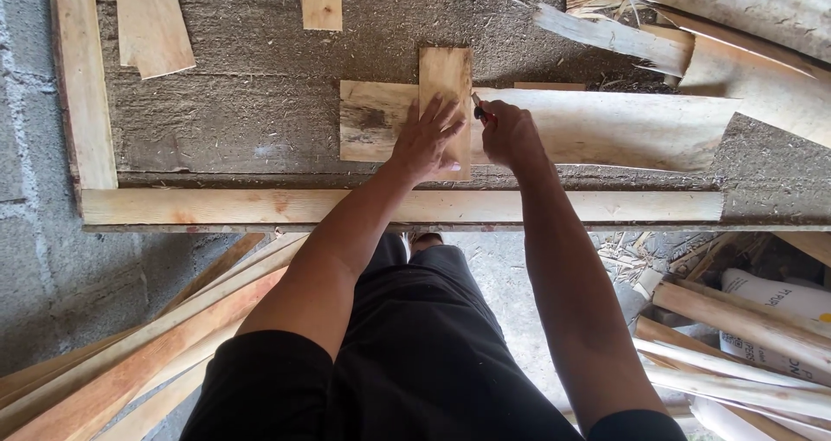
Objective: Cutting thin pieces of wood bark with a utility knife on a workbench.
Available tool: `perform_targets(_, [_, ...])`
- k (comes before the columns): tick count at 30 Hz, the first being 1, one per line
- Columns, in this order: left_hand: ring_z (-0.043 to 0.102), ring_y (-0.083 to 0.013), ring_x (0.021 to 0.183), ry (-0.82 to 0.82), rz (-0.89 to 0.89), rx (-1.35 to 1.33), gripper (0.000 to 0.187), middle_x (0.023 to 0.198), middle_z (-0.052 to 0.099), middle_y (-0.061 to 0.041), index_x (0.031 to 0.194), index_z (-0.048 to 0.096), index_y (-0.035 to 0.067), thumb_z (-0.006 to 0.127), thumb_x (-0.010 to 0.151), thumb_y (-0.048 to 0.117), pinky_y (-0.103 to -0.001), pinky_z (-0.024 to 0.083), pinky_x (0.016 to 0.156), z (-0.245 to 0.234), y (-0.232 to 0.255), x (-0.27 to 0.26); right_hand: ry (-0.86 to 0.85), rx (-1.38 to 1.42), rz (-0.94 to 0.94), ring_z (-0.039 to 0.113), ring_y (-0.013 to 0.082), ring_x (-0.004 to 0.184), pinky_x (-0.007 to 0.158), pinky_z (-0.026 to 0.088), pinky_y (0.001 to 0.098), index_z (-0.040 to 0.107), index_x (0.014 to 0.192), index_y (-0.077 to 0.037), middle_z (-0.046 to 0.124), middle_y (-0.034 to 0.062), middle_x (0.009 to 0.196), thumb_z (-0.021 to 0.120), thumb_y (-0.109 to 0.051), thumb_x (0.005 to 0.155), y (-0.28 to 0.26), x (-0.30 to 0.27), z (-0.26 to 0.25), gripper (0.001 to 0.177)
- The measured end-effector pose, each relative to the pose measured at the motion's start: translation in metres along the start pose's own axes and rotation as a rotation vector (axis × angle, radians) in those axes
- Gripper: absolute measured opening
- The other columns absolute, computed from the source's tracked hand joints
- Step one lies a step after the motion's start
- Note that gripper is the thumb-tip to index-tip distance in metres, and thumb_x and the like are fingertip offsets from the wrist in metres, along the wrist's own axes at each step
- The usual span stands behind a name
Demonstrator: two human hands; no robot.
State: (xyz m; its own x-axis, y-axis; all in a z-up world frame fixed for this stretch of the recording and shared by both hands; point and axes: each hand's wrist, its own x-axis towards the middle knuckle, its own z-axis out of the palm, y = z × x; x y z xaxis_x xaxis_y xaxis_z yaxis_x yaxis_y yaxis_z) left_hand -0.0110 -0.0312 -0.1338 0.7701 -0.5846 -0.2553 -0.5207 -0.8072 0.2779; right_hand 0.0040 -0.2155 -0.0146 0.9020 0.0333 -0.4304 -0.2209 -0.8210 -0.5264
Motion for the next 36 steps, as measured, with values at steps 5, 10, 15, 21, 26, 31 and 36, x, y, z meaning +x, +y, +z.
perform_targets(5, [0.001,-0.0343,0.158,-0.173,0.045,0.041,0.143,0.172,0.004,-0.009,0.165,0.017,0.024,0.068,0.053,0.098,-0.059,0.002,0.127,-0.071,0.009,-0.02,0.011,-0.105,-0.122,0.074,0.0365,0.09,0.085,0.059,0.0446,0.069,0.125,0.0,0.074,0.0244,0.106,0.054,-0.003,0.098,0.013,0.012,0.006,0.031])
perform_targets(10, [-0.001,-0.0355,0.158,-0.099,0.08,0.104,0.152,0.173,0.0,-0.01,0.166,0.012,0.024,0.069,0.046,0.099,-0.06,0.001,0.126,-0.042,0.001,-0.015,0.031,-0.036,-0.096,0.074,0.0371,0.09,0.082,0.059,0.0445,0.069,0.125,-0.002,0.074,0.0247,0.106,0.054,-0.004,0.098,0.012,0.008,0.003,0.031])
perform_targets(15, [-0.002,-0.0345,0.159,-0.114,0.065,0.082,0.147,0.173,0.0,-0.008,0.166,0.014,0.026,0.075,0.051,0.093,-0.06,0.002,0.128,-0.043,0.003,-0.017,0.048,-0.04,-0.135,0.074,0.0373,0.092,0.083,0.059,0.0451,0.07,0.123,-0.001,0.075,0.0253,0.105,0.055,-0.004,0.097,0.016,0.01,0.005,0.03])
perform_targets(21, [-0.001,-0.034,0.158,-0.084,0.07,0.072,0.147,0.173,0.0,-0.009,0.165,0.014,0.025,0.078,0.049,0.09,-0.06,0.001,0.127,-0.039,0.001,-0.015,-0.023,0.016,0.008,0.076,0.0337,0.087,0.08,0.061,0.0435,0.068,0.127,-0.003,0.074,0.0237,0.108,0.053,-0.004,0.1,0.005,0.005,-0.003,0.03])
perform_targets(26, [0.0,-0.0343,0.16,-0.091,0.057,0.082,0.145,0.174,0.001,-0.007,0.166,0.017,0.027,0.082,0.05,0.084,-0.06,0.002,0.128,-0.042,0.004,-0.017,0.005,0.016,-0.023,0.076,0.0348,0.091,0.082,0.06,0.0442,0.066,0.127,-0.003,0.074,0.0248,0.108,0.056,-0.006,0.098,0.008,0.002,0.002,0.031])
perform_targets(31, [0.0,-0.0347,0.159,-0.055,0.068,0.058,0.145,0.173,0.002,-0.007,0.165,0.018,0.026,0.083,0.049,0.084,-0.061,0.002,0.127,-0.037,0.002,-0.015,0.015,0.022,0.031,0.074,0.0381,0.095,0.085,0.06,0.046,0.066,0.133,-0.008,0.073,0.0266,0.111,0.054,-0.004,0.098,-0.003,-0.005,0.002,0.037])
perform_targets(36, [0.0,-0.0341,0.159,-0.067,0.067,0.066,0.145,0.173,0.002,-0.007,0.165,0.018,0.026,0.082,0.049,0.084,-0.061,0.002,0.127,-0.037,0.002,-0.015,-0.006,0.025,0.093,0.074,0.0385,0.097,0.085,0.058,0.0476,0.066,0.133,-0.011,0.072,0.0264,0.111,0.054,-0.004,0.098,-0.011,-0.008,-0.002,0.038])
